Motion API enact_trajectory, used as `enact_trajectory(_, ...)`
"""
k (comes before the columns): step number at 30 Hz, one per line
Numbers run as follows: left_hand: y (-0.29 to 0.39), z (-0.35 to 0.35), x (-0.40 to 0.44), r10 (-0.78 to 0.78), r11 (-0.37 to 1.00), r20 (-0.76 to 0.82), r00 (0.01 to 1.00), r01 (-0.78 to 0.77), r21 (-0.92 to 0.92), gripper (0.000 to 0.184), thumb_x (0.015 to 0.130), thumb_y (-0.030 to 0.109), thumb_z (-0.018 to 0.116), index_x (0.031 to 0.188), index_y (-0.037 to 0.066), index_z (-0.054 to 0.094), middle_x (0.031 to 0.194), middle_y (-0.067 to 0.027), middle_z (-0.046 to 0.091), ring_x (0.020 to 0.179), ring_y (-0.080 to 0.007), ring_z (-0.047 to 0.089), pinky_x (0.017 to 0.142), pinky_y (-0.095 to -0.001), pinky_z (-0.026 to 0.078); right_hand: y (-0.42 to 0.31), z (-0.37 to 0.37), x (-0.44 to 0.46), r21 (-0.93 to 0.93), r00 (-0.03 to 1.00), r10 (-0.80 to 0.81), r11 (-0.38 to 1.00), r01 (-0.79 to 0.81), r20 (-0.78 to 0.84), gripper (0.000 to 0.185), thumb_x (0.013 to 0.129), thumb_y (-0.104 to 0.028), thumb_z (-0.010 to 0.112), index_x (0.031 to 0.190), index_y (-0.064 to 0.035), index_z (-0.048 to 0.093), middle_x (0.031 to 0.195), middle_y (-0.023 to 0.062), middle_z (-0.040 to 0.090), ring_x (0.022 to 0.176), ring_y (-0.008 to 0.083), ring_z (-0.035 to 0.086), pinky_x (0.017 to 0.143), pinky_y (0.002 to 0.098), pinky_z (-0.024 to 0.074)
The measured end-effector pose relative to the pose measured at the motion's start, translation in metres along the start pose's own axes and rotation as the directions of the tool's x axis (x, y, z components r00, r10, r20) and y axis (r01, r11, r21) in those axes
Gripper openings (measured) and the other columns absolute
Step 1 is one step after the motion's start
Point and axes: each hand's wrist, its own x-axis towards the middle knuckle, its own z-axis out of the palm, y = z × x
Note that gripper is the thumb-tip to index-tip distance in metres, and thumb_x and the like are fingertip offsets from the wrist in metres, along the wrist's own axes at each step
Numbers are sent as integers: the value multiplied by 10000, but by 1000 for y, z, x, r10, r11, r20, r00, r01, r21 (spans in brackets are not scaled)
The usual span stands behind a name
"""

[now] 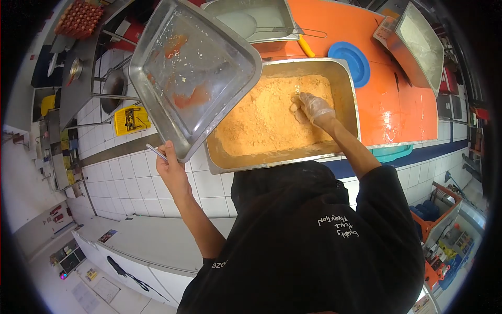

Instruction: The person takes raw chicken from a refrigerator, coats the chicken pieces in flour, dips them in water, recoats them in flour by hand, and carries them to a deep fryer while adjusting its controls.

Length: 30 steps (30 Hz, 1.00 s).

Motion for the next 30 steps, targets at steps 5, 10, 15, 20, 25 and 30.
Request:
enact_trajectory(5, -4, -12, 3, 1, 1000, 20, 1000, -1, 4, 287, 1049, 296, 612, 850, 114, 515, 846, 27, 564, 766, -47, 525, 724, -223, 478, -39, -9, -11, 231, 998, 35, 973, -23, -50, 168, 994, -86, 581, 1096, 5, 679, 924, 82, 712, 739, 161, 619, 697, 359, 531)
enact_trajectory(10, -4, -20, 1, 33, 999, -37, 999, -33, 9, 285, 1026, 353, 641, 846, 152, 548, 730, 86, 506, 593, 4, 333, 523, -207, 221, -62, -23, -19, -440, 950, -309, 859, 262, -37, 156, 931, -92, 626, 1003, 22, 703, 828, 132, 687, 774, 212, 666, 703, 351, 520)
enact_trajectory(15, 1, -26, 0, 11, 1000, -75, 997, -10, 13, 323, 1052, 315, 603, 822, 125, 482, 754, 57, 483, 666, -26, 409, 598, -205, 357, -138, -27, -38, -314, 920, -392, 874, 371, -3, 163, 921, -123, 703, 999, 18, 724, 833, 76, 698, 770, 155, 646, 706, 305, 523)
enact_trajectory(20, -4, -42, 1, -21, 999, -93, 995, 25, 39, 308, 1037, 351, 625, 837, 146, 510, 806, 61, 540, 695, -16, 459, 611, -186, 374, -215, -23, 1, 55, 929, -370, 927, 371, -24, 220, 931, -172, 739, 1045, 16, 736, 874, 30, 704, 754, 114, 633, 712, 273, 535)
enact_trajectory(25, -1, -39, -2, 14, 999, -148, 989, -7, 48, 333, 1052, 332, 599, 820, 126, 475, 697, 77, 416, 592, -5, 295, 509, -213, 225, -272, 3, 130, -343, 913, -394, 875, 340, -100, 254, 887, -244, 781, 1042, -43, 770, 852, 68, 739, 762, 135, 684, 716, 289, 559)
enact_trajectory(30, -4, -46, -6, -1, 998, -165, 986, 11, 59, 329, 1059, 312, 586, 822, 118, 468, 698, 85, 403, 591, -3, 287, 509, -216, 211, -259, 54, 272, -811, 922, -380, 515, 278, 74, 309, 783, -369, 847, 975, -129, 806, 952, 125, 770, 810, 256, 724, 791, 338, 584)
